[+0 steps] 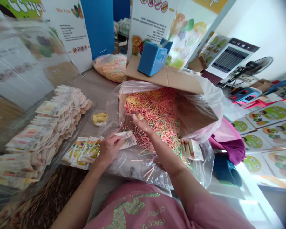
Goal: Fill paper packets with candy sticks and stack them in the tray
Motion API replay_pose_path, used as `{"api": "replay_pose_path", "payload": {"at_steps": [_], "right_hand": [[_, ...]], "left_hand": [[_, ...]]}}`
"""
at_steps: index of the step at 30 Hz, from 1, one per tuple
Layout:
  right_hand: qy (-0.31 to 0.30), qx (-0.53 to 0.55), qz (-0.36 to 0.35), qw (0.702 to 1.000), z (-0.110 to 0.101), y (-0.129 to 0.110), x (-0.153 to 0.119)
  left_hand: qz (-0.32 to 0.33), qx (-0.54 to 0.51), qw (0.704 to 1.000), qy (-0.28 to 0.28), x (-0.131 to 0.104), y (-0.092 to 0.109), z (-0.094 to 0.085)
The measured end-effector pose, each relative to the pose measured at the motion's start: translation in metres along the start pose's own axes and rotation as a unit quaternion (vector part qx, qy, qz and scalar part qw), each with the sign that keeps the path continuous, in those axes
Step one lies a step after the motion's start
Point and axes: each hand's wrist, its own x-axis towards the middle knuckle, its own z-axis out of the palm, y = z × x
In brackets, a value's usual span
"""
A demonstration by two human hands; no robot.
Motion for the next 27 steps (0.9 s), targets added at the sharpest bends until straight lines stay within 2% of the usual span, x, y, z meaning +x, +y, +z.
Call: {"api": "replay_pose_path", "payload": {"at_steps": [4, 8, 11, 14, 18, 22, 25, 27], "right_hand": [[0.004, 0.101, -0.019, 0.995, -0.012, -0.019, -0.017], [-0.018, 0.173, -0.034, 0.984, -0.019, -0.038, -0.03], [-0.047, 0.155, -0.077, 0.984, -0.022, -0.044, -0.033], [-0.086, 0.122, -0.108, 0.983, -0.024, -0.041, -0.035], [-0.126, 0.11, -0.08, 0.983, -0.021, -0.037, -0.036], [-0.15, 0.12, -0.056, 0.98, -0.018, -0.044, -0.035], [-0.192, 0.125, -0.057, 0.972, -0.017, -0.049, -0.033], [-0.179, 0.143, -0.045, 0.972, -0.016, -0.05, -0.031]], "left_hand": [[-0.088, -0.146, 0.985, 0.016, 0.014, 0.011, -0.007], [-0.124, -0.233, 0.964, -0.001, 0.024, 0.029, 0.001], [-0.144, -0.27, 0.952, -0.029, 0.026, 0.038, 0.01], [-0.135, -0.28, 0.95, -0.036, 0.025, 0.042, 0.016], [-0.14, -0.301, 0.943, -0.036, 0.022, 0.043, 0.022], [-0.14, -0.332, 0.932, -0.027, 0.02, 0.042, 0.028], [-0.161, -0.372, 0.914, -0.033, 0.02, 0.041, 0.029], [-0.183, -0.412, 0.892, -0.047, 0.019, 0.042, 0.027]]}}
